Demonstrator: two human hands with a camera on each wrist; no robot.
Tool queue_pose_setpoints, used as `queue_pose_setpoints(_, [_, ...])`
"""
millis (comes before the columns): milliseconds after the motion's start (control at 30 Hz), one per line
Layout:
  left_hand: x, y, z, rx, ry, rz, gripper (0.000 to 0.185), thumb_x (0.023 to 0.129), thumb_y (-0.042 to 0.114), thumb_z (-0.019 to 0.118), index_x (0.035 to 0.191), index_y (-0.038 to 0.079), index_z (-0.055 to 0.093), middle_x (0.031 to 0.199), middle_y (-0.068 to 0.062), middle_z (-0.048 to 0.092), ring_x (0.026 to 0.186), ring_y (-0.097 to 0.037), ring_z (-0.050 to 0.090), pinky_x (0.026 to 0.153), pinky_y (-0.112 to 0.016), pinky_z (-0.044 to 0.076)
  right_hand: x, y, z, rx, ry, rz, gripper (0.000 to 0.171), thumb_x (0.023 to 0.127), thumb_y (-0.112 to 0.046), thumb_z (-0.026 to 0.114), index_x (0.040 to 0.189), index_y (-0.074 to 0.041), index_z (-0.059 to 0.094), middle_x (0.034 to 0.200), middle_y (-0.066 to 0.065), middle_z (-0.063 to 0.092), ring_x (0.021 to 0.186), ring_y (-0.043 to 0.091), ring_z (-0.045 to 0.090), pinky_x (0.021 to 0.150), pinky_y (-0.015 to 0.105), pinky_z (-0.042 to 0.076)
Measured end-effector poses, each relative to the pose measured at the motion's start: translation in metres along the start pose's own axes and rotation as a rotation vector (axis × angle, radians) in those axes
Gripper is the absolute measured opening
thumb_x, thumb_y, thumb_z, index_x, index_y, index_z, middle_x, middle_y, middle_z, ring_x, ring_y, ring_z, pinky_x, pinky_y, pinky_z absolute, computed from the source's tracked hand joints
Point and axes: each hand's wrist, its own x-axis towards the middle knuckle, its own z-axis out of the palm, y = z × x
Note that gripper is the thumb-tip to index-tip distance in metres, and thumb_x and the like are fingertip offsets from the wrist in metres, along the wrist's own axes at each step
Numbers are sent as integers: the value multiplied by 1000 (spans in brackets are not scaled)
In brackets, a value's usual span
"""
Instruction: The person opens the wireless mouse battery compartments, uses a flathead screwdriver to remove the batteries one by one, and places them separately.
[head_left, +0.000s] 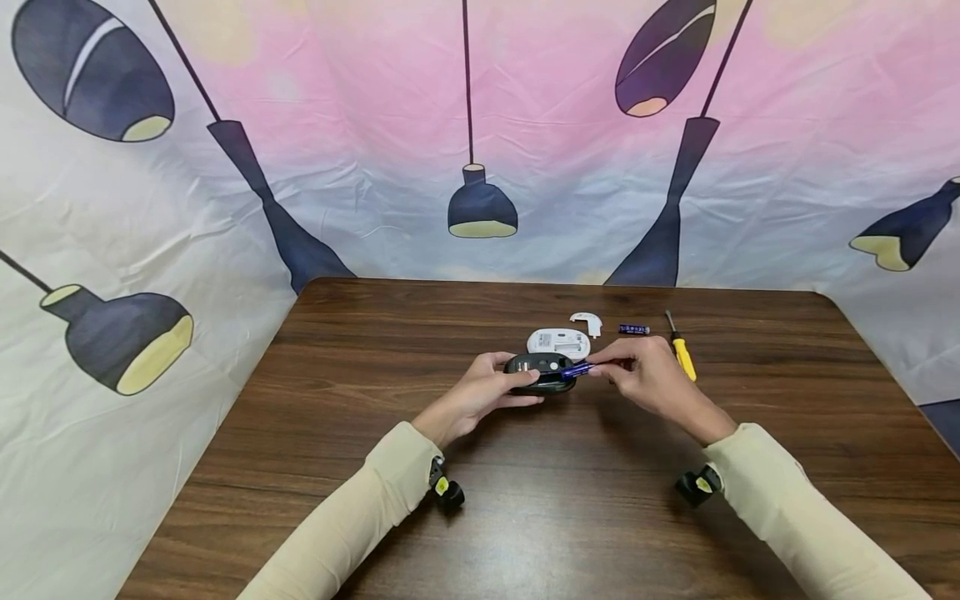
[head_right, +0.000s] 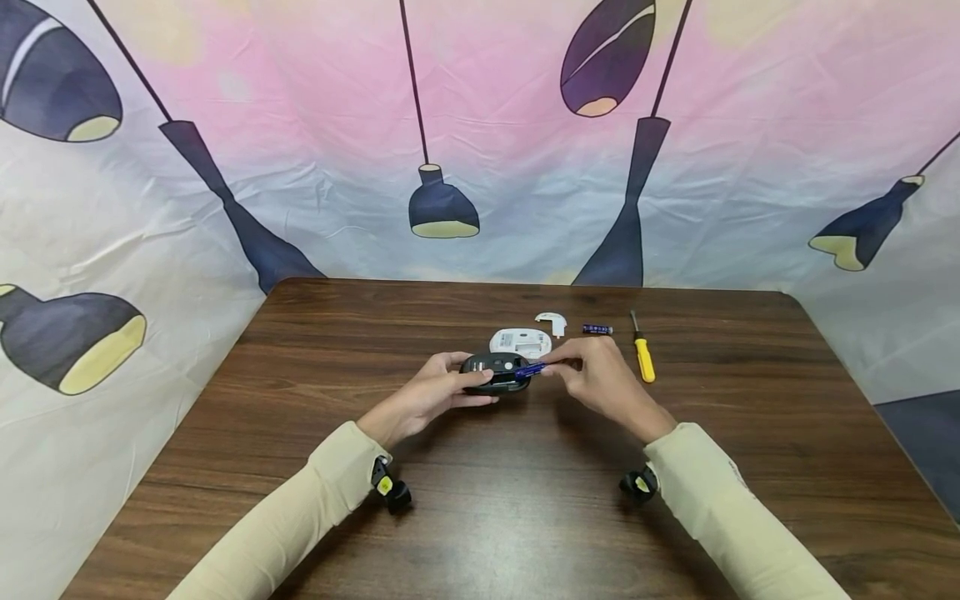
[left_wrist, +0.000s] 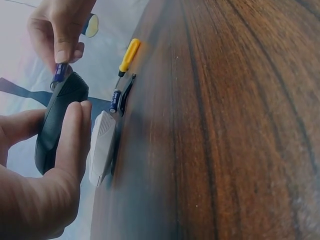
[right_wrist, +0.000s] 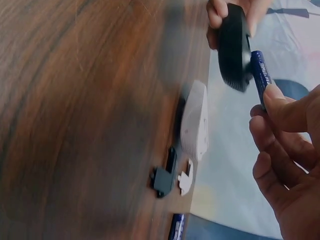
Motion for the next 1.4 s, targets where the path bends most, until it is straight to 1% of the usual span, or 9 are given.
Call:
queue_pose_setpoints(67, [0,-1,-1,-3,-1,2,50,97,-3,64,139,-13,39,134,-32,52,110,-40,65,91,-41,61,-2,4,-4,-10,17,9,12,84,-2,82,93,-9,83,81,0,75,53,8,48,42,21,41])
queue_pose_setpoints(167, [0,-1,-1,-4,2,3,51,97,-3,64,139,-13,38,133,-32,53,109,-41,66,91,-41,61,-5,12,-11,-27,34,32,12,84,0,81,91,-9,82,79,1,75,53,9,49,42,21,40])
queue_pose_setpoints(400, [-1,-2,-2,-17,19,-9,58,96,-5,64,144,-13,32,134,-33,51,110,-41,66,91,-41,61,-13,32,-25,-77,30,97,14,86,6,76,92,-6,82,83,8,76,51,10,47,41,21,33])
queue_pose_setpoints(600, [-1,-1,-1,-18,19,-10,59,96,-4,64,145,-12,32,135,-33,50,112,-41,64,91,-41,61,-20,48,-32,-137,0,187,14,87,6,72,95,-2,81,84,9,77,52,11,45,42,22,32])
queue_pose_setpoints(767, [-1,-1,-1,-11,14,-5,56,96,-4,64,143,-13,35,135,-33,51,112,-41,65,91,-41,61,-24,58,-36,-147,-41,264,12,90,3,72,97,0,80,87,13,77,51,11,45,41,23,32])
queue_pose_setpoints(900, [-1,0,0,-8,14,-6,55,96,-4,64,142,-13,36,134,-33,51,110,-41,65,91,-41,61,-27,63,-38,-146,-65,303,12,90,3,71,98,1,80,93,17,76,53,13,49,42,24,33])
queue_pose_setpoints(1233, [-1,0,-1,-6,18,-7,53,96,-5,63,140,-13,36,131,-33,52,107,-41,67,91,-39,61,-28,78,-35,-176,-102,330,10,90,1,72,97,2,79,95,19,74,61,16,57,48,26,41])
queue_pose_setpoints(1333, [-1,0,-1,-9,21,-7,53,96,-6,63,141,-13,35,131,-32,52,107,-41,67,91,-39,61,-27,83,-34,-196,-101,313,9,89,1,73,96,1,80,95,19,74,67,20,61,53,29,44])
queue_pose_setpoints(1400, [-1,0,-2,-10,20,-6,54,96,-5,63,141,-13,34,131,-32,52,107,-41,67,91,-39,61,-27,85,-34,-211,-100,303,8,88,1,74,94,0,80,94,18,74,77,26,62,60,34,46])
